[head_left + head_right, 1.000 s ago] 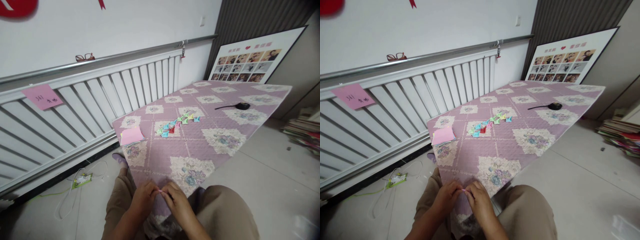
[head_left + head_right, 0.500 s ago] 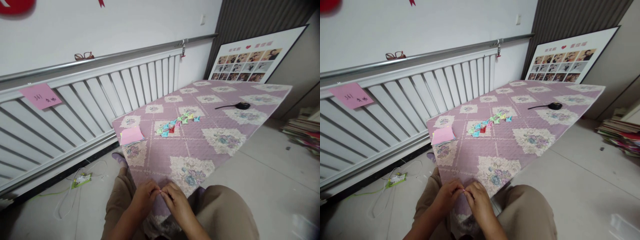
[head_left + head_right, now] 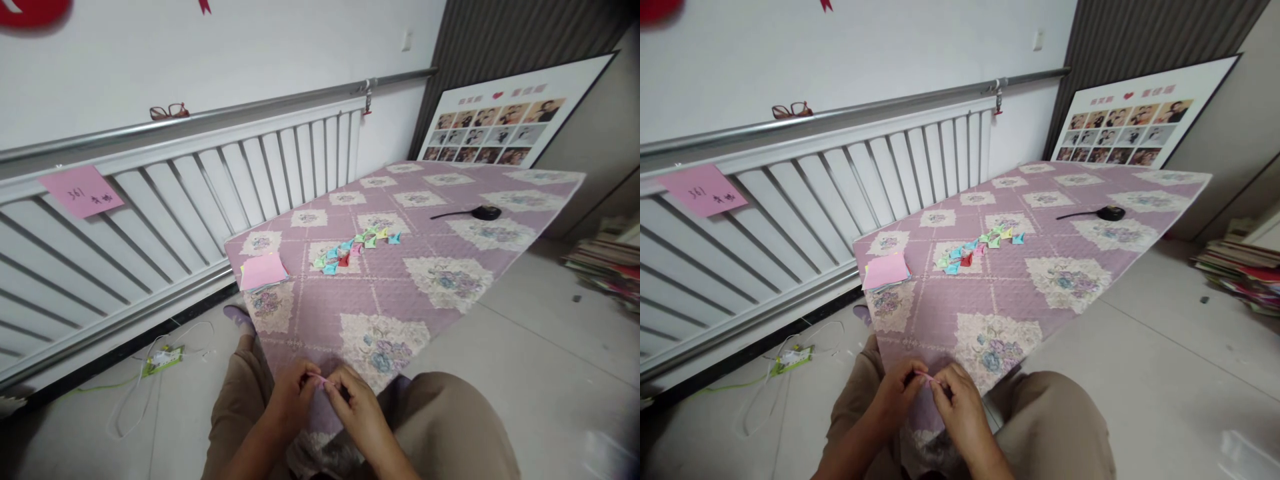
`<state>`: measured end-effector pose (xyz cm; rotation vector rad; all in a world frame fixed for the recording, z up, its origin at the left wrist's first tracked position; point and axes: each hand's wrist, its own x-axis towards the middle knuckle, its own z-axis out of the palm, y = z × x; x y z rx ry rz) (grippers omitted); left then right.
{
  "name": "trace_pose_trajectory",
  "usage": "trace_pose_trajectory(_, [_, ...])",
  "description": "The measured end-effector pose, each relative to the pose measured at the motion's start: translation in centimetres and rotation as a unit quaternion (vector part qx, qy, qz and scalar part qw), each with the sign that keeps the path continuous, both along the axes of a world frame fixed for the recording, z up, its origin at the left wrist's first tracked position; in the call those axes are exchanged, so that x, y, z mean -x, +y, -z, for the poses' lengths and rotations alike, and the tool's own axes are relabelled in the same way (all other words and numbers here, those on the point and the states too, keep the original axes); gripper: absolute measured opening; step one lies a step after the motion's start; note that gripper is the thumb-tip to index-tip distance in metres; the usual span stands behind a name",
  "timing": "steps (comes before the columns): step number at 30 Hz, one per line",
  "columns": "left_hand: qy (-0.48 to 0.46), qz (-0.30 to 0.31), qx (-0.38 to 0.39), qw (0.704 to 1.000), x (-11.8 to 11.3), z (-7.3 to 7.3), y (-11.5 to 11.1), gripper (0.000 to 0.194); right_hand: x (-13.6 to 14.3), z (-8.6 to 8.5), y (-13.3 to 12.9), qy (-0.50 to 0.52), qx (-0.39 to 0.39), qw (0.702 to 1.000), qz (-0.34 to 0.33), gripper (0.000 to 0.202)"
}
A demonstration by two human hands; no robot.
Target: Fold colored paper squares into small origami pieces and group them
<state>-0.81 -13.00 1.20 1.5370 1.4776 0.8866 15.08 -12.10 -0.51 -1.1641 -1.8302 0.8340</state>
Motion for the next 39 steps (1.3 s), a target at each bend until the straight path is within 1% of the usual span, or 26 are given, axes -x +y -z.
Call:
trace_pose_trajectory(3, [-0.113, -0.032, 0.055, 0.992, 0.1, 0.1, 0.1, 0.027, -0.1, -0.2, 0.0, 0.027, 0.035, 0.999, 0.008, 0.027])
trace_pose_trajectory(5, [-0.142, -0.035, 0.071, 0.987, 0.2, 0.1, 0.1, 0.03, -0.2, -0.3, 0.0, 0.039, 0.054, 0.998, 0.004, 0.027])
trace_pose_trajectory(8, [-0.159, -0.034, 0.059, 0.985, 0.4, -0.1, 0.2, 0.034, -0.4, -0.7, -0.1, 0.046, 0.07, 0.996, -0.005, 0.028])
trace_pose_trajectory(12, [-0.135, -0.014, 0.042, 0.99, 0.4, -0.5, 0.2, 0.024, -0.6, -1.0, 0.0, 0.039, 0.074, 0.996, -0.02, 0.03])
trace_pose_trajectory(17, [-0.146, -0.019, 0.093, 0.985, 0.5, -0.5, 0.0, 0.026, -0.7, -0.9, 0.1, 0.031, 0.053, 0.998, -0.03, 0.034])
trace_pose_trajectory(20, [-0.129, -0.045, 0.117, 0.984, 0.5, -0.5, 0.1, 0.026, -0.6, -0.8, 0.0, 0.037, 0.037, 0.998, -0.022, 0.033])
trace_pose_trajectory(22, [-0.111, -0.064, 0.13, 0.983, 0.4, -0.6, 0.3, 0.026, -0.5, -0.7, -0.1, 0.05, 0.033, 0.998, -0.007, 0.027])
trace_pose_trajectory(24, [-0.102, -0.075, 0.139, 0.982, 0.2, -0.8, 0.5, 0.028, -0.5, -0.6, -0.2, 0.066, 0.022, 0.997, 0.014, 0.017])
trace_pose_trajectory(25, [-0.099, -0.078, 0.143, 0.982, 0.2, -1.0, 0.5, 0.028, -0.5, -0.4, -0.3, 0.07, 0.013, 0.997, 0.016, 0.012])
trace_pose_trajectory(27, [-0.095, -0.082, 0.15, 0.981, 0.1, -1.2, 0.7, 0.028, -0.5, -0.1, -0.4, 0.066, -0.007, 0.998, 0.0, 0.005])
trace_pose_trajectory(30, [-0.087, -0.066, 0.144, 0.983, 0.0, -1.4, 0.7, 0.025, -0.4, 0.4, -0.3, 0.043, -0.033, 0.998, -0.029, 0.008])
trace_pose_trajectory(33, [-0.077, -0.038, 0.121, 0.989, 0.1, -1.3, 0.7, 0.027, -0.2, 0.7, -0.2, 0.028, -0.048, 0.998, -0.026, 0.008])
trace_pose_trajectory(36, [-0.066, -0.038, 0.113, 0.991, 0.4, -1.2, 0.6, 0.029, -0.1, 0.6, -0.1, 0.019, -0.04, 0.999, -0.025, 0.01])
trace_pose_trajectory(39, [-0.058, -0.043, 0.114, 0.991, 0.4, -1.1, 0.5, 0.026, -0.1, 0.4, -0.1, 0.013, -0.037, 0.999, -0.023, 0.015])
